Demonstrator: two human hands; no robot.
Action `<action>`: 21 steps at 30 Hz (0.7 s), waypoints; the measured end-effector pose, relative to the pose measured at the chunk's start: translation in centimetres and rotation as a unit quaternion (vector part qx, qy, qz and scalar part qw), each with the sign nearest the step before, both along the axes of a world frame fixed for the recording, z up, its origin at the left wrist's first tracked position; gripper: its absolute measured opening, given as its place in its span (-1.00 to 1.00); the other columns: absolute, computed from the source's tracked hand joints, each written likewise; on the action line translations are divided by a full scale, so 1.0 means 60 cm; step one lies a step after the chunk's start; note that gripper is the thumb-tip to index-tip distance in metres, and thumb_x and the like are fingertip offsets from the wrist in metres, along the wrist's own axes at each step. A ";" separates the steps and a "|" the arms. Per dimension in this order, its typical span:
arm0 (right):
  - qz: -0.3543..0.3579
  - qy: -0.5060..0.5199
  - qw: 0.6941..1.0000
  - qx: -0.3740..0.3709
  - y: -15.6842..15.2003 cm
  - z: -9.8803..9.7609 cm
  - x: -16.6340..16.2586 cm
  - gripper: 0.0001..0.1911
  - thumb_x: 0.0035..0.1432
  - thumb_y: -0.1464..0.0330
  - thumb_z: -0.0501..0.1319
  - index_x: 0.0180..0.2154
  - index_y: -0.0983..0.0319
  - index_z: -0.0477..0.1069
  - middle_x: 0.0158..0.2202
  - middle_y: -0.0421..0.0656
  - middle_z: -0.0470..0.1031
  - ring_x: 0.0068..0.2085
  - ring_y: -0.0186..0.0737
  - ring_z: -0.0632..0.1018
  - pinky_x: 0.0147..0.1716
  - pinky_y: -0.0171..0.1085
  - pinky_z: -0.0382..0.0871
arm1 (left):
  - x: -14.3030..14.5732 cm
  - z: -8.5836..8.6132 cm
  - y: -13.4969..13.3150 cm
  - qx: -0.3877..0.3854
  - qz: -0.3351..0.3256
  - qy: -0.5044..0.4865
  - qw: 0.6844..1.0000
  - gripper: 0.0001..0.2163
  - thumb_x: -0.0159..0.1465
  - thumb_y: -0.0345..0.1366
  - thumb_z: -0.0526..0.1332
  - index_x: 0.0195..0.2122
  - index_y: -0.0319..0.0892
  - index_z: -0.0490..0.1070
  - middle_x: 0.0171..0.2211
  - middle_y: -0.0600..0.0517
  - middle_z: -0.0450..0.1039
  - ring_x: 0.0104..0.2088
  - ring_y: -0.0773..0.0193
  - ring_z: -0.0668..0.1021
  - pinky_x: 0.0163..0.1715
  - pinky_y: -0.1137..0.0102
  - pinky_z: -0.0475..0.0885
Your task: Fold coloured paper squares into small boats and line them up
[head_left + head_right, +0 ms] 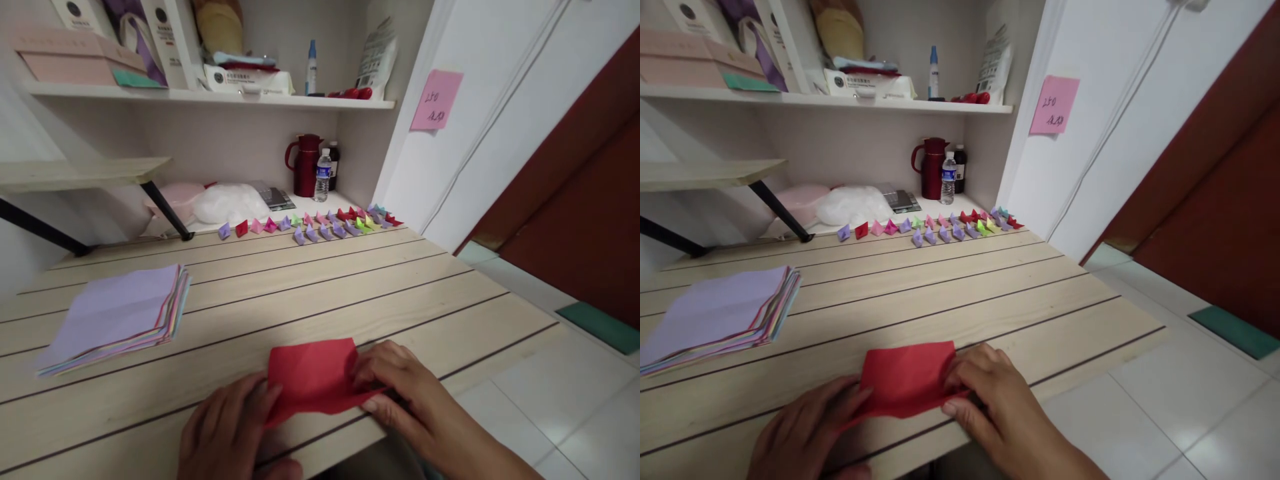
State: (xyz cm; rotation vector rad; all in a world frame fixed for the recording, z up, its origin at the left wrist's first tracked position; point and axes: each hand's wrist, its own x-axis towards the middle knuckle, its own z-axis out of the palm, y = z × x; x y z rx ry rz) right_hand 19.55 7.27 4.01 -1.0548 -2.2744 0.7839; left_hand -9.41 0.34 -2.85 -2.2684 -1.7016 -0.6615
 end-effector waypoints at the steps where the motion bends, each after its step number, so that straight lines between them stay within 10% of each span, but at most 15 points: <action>1: -0.010 -0.005 1.000 -0.001 0.003 -0.003 -0.003 -0.85 0.30 0.17 0.13 -0.22 0.06 0.40 -0.18 -0.08 0.52 -0.12 0.00 0.50 -0.14 -0.05 0.39 | 0.004 0.001 0.003 -0.002 0.004 -0.002 1.000 -0.44 0.17 0.15 0.18 0.20 0.19 0.27 0.09 0.00 0.50 0.01 -0.05 0.51 -0.04 0.03 0.31; 7: -0.043 -0.031 0.999 0.010 0.016 -0.022 -0.008 -0.83 0.18 0.24 0.22 -0.17 0.08 0.37 -0.08 -0.05 0.47 -0.10 0.00 0.51 -0.17 -0.09 0.44 | 0.037 0.025 0.030 0.012 0.049 -0.023 0.998 -0.68 0.22 0.01 0.15 -0.05 0.08 0.43 0.01 0.00 0.55 -0.07 0.00 0.55 -0.16 0.06 0.38; 16: -0.122 -0.111 0.984 0.073 0.042 -0.034 -0.023 -0.30 0.19 0.36 0.16 0.31 0.04 -0.02 0.02 -0.05 0.52 -0.13 -0.02 0.62 -0.24 -0.09 0.54 | 0.071 0.054 0.063 -0.025 0.167 -0.055 0.984 -0.70 0.32 -0.09 0.05 -0.08 -0.14 0.40 0.05 -0.17 0.48 0.02 -0.08 0.51 -0.07 -0.04 0.42; 21: -0.089 -0.139 0.983 0.086 0.043 -0.032 -0.025 -0.40 0.21 0.36 0.13 0.26 -0.04 0.11 0.01 -0.09 0.47 -0.15 -0.07 0.61 -0.28 -0.11 0.56 | 0.090 0.058 0.053 0.189 0.171 0.009 0.967 -0.59 0.27 -0.24 0.21 0.13 -0.23 0.34 0.33 -0.30 0.12 0.25 -0.19 0.32 0.12 -0.12 0.32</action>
